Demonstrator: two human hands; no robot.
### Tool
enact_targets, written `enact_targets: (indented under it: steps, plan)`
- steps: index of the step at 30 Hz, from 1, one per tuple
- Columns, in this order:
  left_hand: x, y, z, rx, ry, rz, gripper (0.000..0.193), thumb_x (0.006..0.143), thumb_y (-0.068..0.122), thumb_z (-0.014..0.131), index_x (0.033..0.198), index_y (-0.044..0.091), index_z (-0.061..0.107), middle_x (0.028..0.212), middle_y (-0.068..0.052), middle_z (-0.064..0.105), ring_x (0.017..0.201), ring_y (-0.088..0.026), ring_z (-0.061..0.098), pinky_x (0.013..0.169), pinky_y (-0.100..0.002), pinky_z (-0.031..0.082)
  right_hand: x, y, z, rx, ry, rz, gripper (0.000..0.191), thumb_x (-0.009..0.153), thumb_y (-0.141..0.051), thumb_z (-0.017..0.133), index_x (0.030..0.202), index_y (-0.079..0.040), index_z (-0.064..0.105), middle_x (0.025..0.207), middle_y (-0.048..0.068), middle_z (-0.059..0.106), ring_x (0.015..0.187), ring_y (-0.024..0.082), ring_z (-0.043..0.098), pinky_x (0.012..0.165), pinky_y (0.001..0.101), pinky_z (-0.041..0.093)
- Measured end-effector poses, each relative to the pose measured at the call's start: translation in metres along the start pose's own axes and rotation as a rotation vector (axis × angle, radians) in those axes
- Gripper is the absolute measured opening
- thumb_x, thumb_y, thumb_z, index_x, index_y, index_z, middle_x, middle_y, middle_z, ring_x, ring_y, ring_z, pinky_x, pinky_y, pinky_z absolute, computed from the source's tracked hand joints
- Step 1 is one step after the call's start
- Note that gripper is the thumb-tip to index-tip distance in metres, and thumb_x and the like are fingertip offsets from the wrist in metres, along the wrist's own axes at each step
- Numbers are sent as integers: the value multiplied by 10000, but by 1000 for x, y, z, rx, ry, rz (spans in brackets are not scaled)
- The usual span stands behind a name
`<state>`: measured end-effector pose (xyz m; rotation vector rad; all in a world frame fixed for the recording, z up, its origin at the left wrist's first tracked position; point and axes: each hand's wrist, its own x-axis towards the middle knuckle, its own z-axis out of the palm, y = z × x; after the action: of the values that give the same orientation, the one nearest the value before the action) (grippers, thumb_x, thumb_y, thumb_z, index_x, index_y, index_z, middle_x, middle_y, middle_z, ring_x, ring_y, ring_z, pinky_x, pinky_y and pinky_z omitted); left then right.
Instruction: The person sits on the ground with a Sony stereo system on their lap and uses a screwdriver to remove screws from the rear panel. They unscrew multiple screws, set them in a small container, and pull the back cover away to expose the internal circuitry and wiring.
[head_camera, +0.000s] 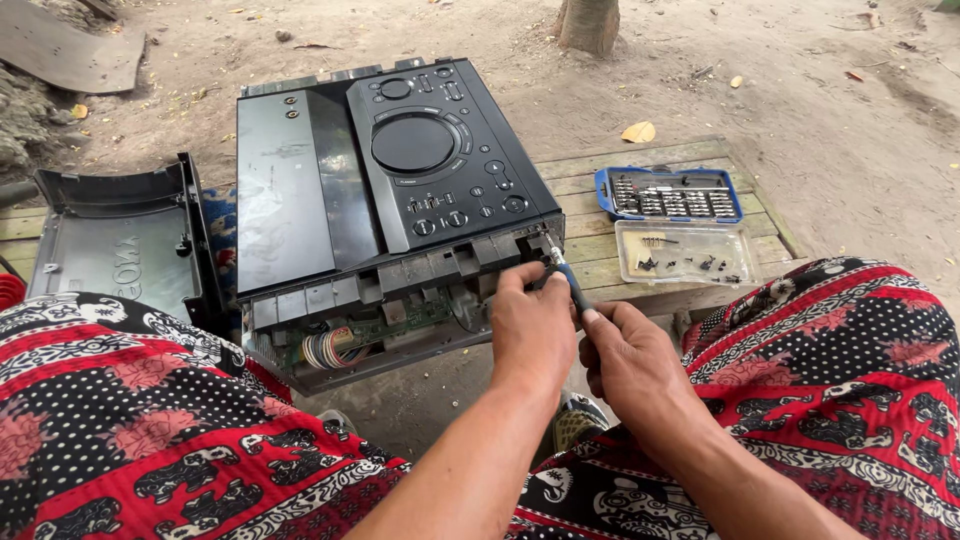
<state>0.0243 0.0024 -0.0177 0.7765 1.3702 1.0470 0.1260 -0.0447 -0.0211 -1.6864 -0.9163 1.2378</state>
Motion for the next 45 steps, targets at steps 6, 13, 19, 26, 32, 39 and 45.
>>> enact_targets:
  steps: [6,13,19,26,32,39,45]
  plan:
    - [-8,2,-1,213,-4,100,619,933,250,596,1490,59,404,914,-95,747,837,-222,733,799,-375,562,1,-2,1,-56,10,3,303,1014,-302,535,1051,-31,665,681,41,560,519,128,460,466,307,395]
    - [-9,2,-1,327,-27,166,721,932,235,599,1559,49,294,946,-107,754,924,-250,733,891,-382,545,1,-2,3,-36,-21,-26,322,1022,-291,509,1128,-43,682,648,32,544,517,113,445,460,295,367]
    - [-15,12,4,369,-68,94,806,928,222,550,1608,87,139,960,-114,744,927,-279,737,879,-396,550,-1,-6,2,-14,-25,-30,338,1024,-289,514,1152,-27,685,665,10,560,557,93,452,486,274,373]
    - [-14,13,4,361,-72,126,809,926,203,517,1608,64,105,983,-133,749,941,-291,733,879,-397,548,-4,-16,2,-180,51,-57,367,998,-311,538,1168,-24,692,714,0,637,594,65,467,515,260,402]
    - [-12,12,5,358,-79,133,846,908,222,516,1610,44,79,1034,-182,736,981,-319,730,917,-406,540,-4,-20,0,-215,83,-33,369,997,-311,561,1177,-19,698,647,4,588,543,79,431,473,286,360]
    - [-11,16,5,372,-103,77,866,901,276,510,1616,70,65,1096,-181,737,1050,-324,710,977,-417,506,-2,-17,0,-165,68,-11,366,1004,-303,565,1171,-9,705,637,19,563,529,92,420,458,297,338]
    - [-9,14,2,388,-113,57,827,947,485,438,1624,143,108,1345,-195,624,1270,-351,588,1097,-427,414,6,-8,1,206,-23,93,279,1026,-269,514,986,-14,620,647,-3,511,521,113,400,471,301,323]
